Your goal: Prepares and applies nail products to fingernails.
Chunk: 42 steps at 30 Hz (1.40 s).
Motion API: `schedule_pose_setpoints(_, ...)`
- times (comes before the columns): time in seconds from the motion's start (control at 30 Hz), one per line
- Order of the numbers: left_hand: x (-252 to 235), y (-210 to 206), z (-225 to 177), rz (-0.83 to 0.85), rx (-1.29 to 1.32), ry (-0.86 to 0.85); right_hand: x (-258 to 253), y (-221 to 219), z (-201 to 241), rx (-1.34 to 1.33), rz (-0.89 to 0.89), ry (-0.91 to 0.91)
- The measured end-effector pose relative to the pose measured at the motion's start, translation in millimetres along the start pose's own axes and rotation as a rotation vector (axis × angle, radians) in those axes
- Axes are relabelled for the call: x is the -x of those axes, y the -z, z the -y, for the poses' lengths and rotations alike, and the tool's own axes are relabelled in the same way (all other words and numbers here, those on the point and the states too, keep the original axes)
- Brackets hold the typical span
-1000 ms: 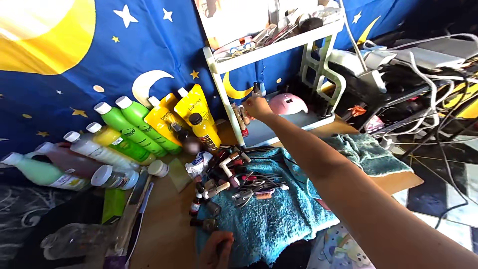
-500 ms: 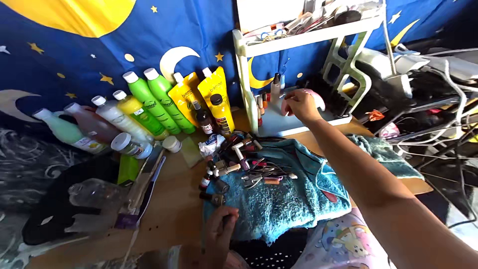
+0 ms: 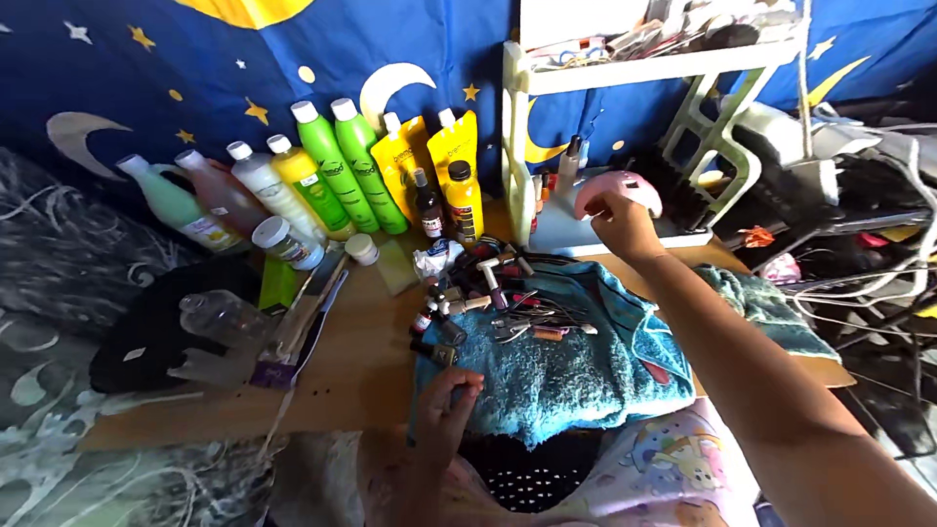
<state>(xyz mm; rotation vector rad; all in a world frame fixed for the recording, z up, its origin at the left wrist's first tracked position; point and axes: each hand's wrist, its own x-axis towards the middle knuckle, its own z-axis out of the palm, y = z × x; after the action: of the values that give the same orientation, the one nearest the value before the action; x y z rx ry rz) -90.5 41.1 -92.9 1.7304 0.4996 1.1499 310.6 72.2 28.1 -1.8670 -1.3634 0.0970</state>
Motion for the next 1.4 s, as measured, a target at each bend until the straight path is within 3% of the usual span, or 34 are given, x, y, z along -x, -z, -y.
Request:
schedule_pose_setpoints(0.2,-1,0,0,0.000,-0.011,-0.017,68,-10,2,0.067,0.047,0.158)
schedule_pose_setpoints(0.43,-2,0,-6,0.007,-0.032,-0.037,129,-34,-37,0.098,0.014,0.071)
schedule_pose_setpoints(1.0,4,-8,-10,-0.012,-0.052,0.003,139,-31,-39,-0.033,-0.045,0.037)
schedule_pose_setpoints(1.2,-6,-6,-26,-0.260,0.188,0.169,139,-29,-43,-0.129,-0.044,-0.012)
schedule_pose_setpoints(1.3,-21,-7,-41,-0.310,-0.021,0.116,139,-28,-44,-0.169,-0.058,-0.037)
schedule_pose_setpoints(1.4,-49,-4,-48,-0.243,-0.435,-0.057,139,-27,-42,-0.190,-0.074,-0.061)
